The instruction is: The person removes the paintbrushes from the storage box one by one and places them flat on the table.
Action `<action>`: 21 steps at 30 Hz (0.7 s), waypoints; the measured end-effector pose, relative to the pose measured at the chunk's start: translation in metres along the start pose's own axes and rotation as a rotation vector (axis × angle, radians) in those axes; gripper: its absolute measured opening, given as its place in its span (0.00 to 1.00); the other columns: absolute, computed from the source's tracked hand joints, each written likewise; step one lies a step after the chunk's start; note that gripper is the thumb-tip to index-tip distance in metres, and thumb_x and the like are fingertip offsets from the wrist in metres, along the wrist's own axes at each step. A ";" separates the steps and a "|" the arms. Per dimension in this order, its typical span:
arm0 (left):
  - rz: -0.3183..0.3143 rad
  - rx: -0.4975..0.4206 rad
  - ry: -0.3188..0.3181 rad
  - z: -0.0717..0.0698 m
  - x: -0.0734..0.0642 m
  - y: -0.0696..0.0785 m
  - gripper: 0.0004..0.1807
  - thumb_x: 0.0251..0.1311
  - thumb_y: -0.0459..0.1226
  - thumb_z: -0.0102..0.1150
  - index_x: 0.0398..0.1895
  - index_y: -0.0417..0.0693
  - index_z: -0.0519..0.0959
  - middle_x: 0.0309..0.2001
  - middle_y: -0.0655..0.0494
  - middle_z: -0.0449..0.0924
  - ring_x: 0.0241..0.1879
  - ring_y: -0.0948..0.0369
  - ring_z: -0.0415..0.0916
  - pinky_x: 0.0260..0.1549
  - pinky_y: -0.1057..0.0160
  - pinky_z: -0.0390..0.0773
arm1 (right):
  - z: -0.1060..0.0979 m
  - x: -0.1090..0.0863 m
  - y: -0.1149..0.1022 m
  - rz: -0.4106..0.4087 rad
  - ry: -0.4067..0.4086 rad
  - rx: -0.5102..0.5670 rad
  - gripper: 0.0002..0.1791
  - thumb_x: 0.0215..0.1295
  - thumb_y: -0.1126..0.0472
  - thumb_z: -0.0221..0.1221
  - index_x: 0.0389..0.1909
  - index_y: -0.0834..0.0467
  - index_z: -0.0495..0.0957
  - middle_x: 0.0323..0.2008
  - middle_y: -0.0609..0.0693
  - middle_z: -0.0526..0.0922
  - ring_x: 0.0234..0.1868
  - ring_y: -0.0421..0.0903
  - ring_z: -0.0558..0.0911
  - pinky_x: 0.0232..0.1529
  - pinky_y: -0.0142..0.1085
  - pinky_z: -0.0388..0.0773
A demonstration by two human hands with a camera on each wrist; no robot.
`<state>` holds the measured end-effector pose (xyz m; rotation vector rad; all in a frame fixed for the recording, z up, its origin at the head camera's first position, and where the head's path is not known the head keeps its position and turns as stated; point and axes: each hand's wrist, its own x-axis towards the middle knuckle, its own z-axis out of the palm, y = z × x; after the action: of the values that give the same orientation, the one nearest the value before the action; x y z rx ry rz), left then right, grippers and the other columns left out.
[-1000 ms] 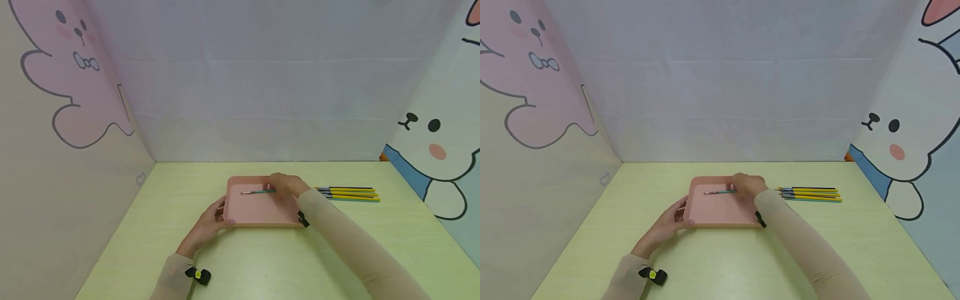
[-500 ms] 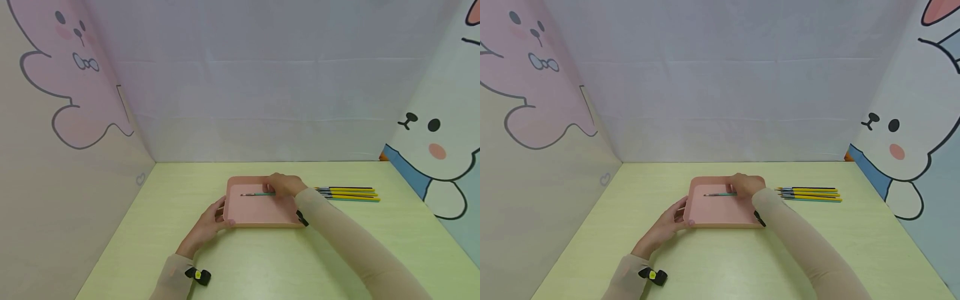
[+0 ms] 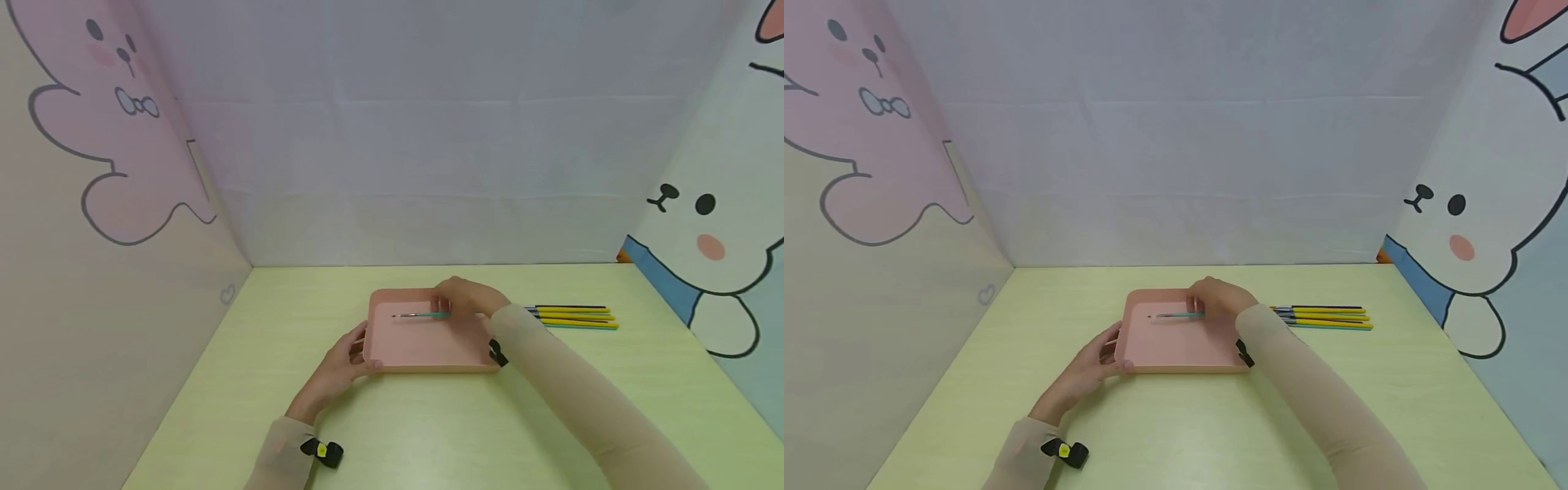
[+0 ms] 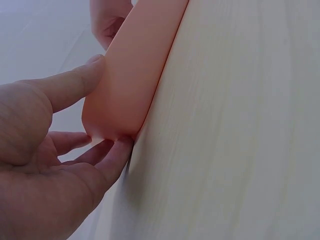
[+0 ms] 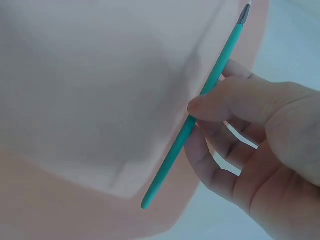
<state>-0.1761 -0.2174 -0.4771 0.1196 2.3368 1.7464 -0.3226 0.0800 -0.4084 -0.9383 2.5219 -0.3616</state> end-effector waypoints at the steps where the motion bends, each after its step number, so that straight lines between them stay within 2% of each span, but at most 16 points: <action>1: 0.000 0.005 0.002 0.000 0.000 0.000 0.50 0.66 0.39 0.74 0.86 0.56 0.57 0.77 0.46 0.67 0.73 0.45 0.71 0.69 0.45 0.75 | -0.003 -0.002 0.000 -0.010 0.004 0.001 0.24 0.63 0.83 0.56 0.48 0.53 0.83 0.45 0.50 0.83 0.48 0.47 0.78 0.51 0.42 0.80; 10: 0.005 0.005 0.003 0.000 0.000 0.000 0.50 0.67 0.37 0.73 0.86 0.54 0.56 0.78 0.45 0.67 0.71 0.45 0.73 0.67 0.47 0.78 | -0.028 -0.028 0.007 -0.081 0.062 0.003 0.23 0.58 0.85 0.55 0.48 0.59 0.82 0.44 0.54 0.84 0.43 0.48 0.81 0.44 0.39 0.81; 21: 0.015 0.010 -0.014 0.000 0.001 0.000 0.51 0.67 0.38 0.73 0.87 0.54 0.54 0.78 0.45 0.67 0.72 0.46 0.72 0.67 0.48 0.77 | -0.031 -0.090 0.049 -0.099 0.185 0.032 0.22 0.56 0.85 0.58 0.42 0.56 0.83 0.39 0.49 0.84 0.41 0.50 0.81 0.41 0.40 0.80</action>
<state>-0.1767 -0.2173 -0.4774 0.1505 2.3402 1.7353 -0.3030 0.1787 -0.3731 -1.0643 2.6319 -0.5409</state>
